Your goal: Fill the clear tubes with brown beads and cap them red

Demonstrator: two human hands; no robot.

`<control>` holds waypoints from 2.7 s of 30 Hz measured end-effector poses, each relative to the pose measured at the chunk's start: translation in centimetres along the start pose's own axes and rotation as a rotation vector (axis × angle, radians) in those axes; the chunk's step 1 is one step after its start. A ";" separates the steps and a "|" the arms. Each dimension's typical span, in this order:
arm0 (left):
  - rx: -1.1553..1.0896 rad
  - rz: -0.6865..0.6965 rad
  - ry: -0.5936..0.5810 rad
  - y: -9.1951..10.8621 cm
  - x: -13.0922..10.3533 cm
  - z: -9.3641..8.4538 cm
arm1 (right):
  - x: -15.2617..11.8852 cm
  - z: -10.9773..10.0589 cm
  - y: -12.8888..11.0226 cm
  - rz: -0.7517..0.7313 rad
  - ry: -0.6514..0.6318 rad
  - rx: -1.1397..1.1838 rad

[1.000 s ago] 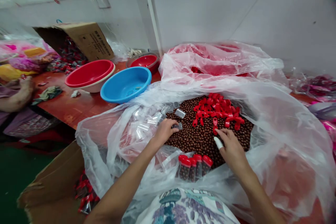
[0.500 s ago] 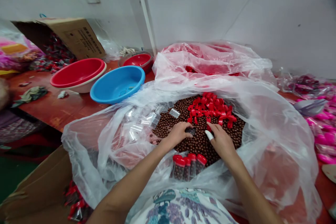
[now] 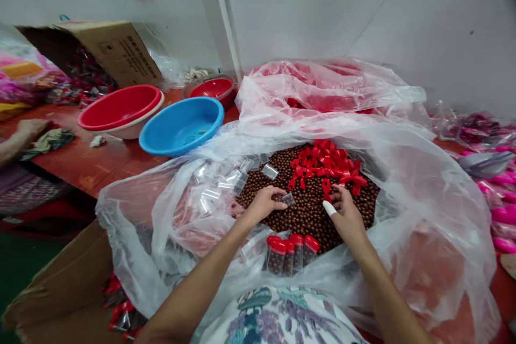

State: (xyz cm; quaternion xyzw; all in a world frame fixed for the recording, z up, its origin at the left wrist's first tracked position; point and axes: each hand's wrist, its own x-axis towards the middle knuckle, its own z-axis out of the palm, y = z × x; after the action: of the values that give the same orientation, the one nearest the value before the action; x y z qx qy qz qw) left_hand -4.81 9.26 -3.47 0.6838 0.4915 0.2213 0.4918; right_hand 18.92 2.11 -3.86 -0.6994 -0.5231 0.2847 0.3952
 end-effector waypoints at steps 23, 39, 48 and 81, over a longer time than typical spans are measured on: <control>-1.013 -0.331 -0.223 4.0 -5.9 1.0 | -2.9 1.7 -5.0 0.181 -0.303 0.742; -0.788 -0.195 -0.111 4.2 -7.2 1.9 | -3.7 0.7 -6.3 -0.214 -0.378 0.397; -0.850 -0.181 -0.099 3.9 -7.6 1.0 | -2.6 -1.4 -1.7 -0.137 -0.154 -0.173; -0.946 -0.207 -0.040 5.9 -7.5 3.1 | -4.7 1.4 -5.1 -0.694 -0.219 -0.253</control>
State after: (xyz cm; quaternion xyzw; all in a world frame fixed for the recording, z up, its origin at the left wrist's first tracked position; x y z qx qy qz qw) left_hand -2.82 0.92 1.83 0.3367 0.3930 0.3573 0.7775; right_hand 13.81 -1.32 -0.37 -0.4894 -0.7989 0.1402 0.3203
